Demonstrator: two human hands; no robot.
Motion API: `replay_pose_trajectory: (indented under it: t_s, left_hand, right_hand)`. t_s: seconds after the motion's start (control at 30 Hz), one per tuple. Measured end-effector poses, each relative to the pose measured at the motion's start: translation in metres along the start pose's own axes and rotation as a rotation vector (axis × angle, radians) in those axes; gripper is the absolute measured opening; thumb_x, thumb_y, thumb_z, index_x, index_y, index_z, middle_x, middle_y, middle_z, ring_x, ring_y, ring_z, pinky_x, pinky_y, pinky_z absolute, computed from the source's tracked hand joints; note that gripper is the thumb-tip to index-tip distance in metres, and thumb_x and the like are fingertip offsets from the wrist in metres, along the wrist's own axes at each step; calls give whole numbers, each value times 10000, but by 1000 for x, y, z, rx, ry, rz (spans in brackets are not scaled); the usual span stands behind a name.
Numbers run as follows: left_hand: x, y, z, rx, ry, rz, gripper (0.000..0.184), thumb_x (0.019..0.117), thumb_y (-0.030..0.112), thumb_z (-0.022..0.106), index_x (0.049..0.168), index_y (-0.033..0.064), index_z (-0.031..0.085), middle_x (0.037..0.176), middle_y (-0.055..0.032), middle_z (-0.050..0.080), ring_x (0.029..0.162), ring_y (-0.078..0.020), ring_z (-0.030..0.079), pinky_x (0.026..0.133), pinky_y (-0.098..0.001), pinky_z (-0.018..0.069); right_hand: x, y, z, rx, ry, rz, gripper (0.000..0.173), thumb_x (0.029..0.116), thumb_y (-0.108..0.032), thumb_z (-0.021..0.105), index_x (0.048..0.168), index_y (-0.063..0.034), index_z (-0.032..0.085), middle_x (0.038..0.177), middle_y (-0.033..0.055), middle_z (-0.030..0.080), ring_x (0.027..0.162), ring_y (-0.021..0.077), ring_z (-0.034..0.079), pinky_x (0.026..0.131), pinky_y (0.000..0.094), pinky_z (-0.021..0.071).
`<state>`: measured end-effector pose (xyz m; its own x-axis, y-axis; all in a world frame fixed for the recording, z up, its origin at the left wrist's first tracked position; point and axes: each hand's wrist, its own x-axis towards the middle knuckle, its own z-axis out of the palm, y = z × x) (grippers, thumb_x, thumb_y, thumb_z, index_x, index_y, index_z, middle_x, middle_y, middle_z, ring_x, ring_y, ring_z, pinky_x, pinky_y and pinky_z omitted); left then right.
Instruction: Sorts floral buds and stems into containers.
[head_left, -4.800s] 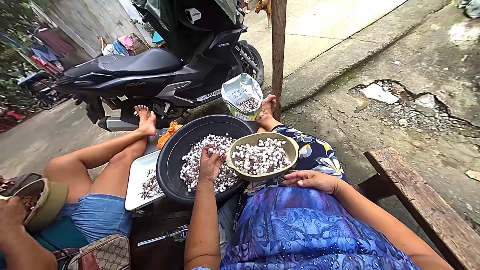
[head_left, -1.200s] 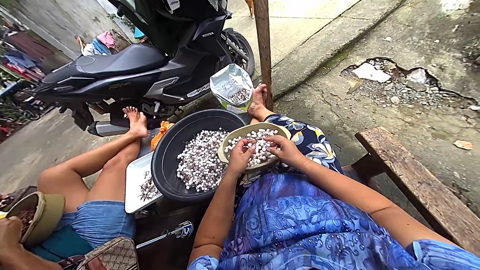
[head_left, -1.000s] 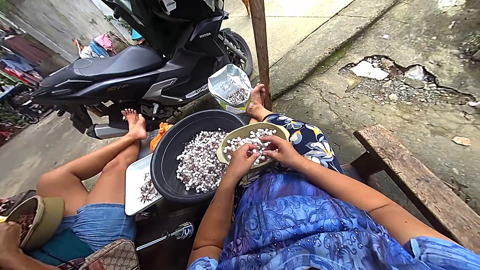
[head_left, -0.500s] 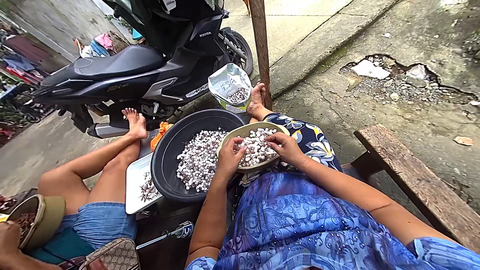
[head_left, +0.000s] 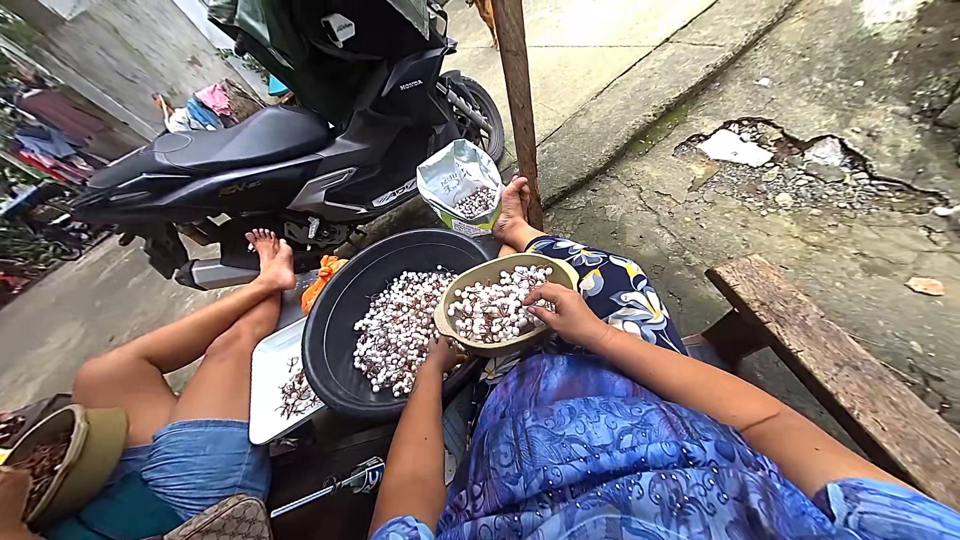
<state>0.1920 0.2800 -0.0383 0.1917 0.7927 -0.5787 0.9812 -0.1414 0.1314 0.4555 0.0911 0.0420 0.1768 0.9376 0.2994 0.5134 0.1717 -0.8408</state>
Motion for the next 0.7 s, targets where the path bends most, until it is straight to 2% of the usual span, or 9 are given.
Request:
replay_pose_trajectory:
  t_s: [0.1, 0.2, 0.27, 0.33, 0.43, 0.5, 0.6, 0.7]
  left_hand:
    - [-3, 5, -1, 12, 59, -11, 928, 870, 332, 803, 1582, 22, 296, 1596, -342, 252, 1364, -478, 475, 1083, -563, 460]
    - [5, -1, 2, -40, 174, 28, 884, 873, 278, 798, 1556, -23, 324, 1540, -349, 352, 1335, -479, 506, 1081, -569, 463]
    - [12, -6, 4, -70, 212, 45, 895, 863, 260, 807, 1559, -27, 321, 1533, -342, 370, 1336, -476, 506, 1084, -565, 460]
    - [14, -5, 7, -40, 172, 43, 910, 857, 300, 820, 1557, -22, 335, 1561, -329, 334, 1335, -473, 509, 1082, -560, 466]
    - [14, -1, 8, 56, 72, 36, 821, 892, 319, 788, 1527, -20, 392, 1605, -315, 271, 1354, -472, 491, 1085, -570, 459]
    - [16, -3, 11, 69, 110, 56, 775, 872, 292, 803, 1491, -14, 450, 1575, -332, 305, 1325, -483, 512, 1061, -575, 476]
    - [18, -5, 13, 74, 152, 106, 667, 873, 276, 798, 1408, -27, 540, 1510, -350, 398, 1341, -488, 494, 1075, -597, 453]
    - [22, -7, 13, 100, 110, 129, 719, 874, 306, 799, 1430, -48, 510, 1491, -335, 442, 1359, -463, 494, 1106, -578, 433]
  right_hand:
    - [-1, 1, 0, 0, 7, -5, 240, 1000, -158, 594, 1124, -32, 756, 1145, 144, 730, 1145, 232, 661, 1054, 388, 483]
    - [-2, 2, 0, 8, 8, -17, 238, 1001, -154, 591, 1120, -32, 756, 1145, 140, 733, 1146, 225, 663, 1057, 383, 482]
    - [-2, 3, 1, 9, 13, -20, 236, 1000, -155, 593, 1116, -34, 758, 1138, 138, 736, 1144, 225, 665, 1056, 384, 482]
    - [-4, 3, 1, 13, 12, -13, 237, 1001, -159, 593, 1120, -37, 757, 1136, 138, 735, 1143, 226, 663, 1057, 387, 480]
    - [-5, 2, 1, 19, 10, -14, 235, 996, -151, 596, 1118, -35, 759, 1138, 139, 736, 1144, 227, 664, 1054, 385, 483]
    - [-5, 1, 0, 23, 3, -10, 233, 999, -145, 592, 1120, -35, 758, 1143, 136, 734, 1150, 224, 660, 1058, 381, 479]
    - [-5, 1, -1, 31, 2, -6, 231, 998, -137, 596, 1120, -25, 757, 1142, 141, 735, 1154, 230, 661, 1066, 387, 477]
    - [-5, 0, -1, 39, -8, 2, 232, 999, -133, 595, 1121, -17, 753, 1146, 150, 734, 1157, 237, 660, 1069, 386, 474]
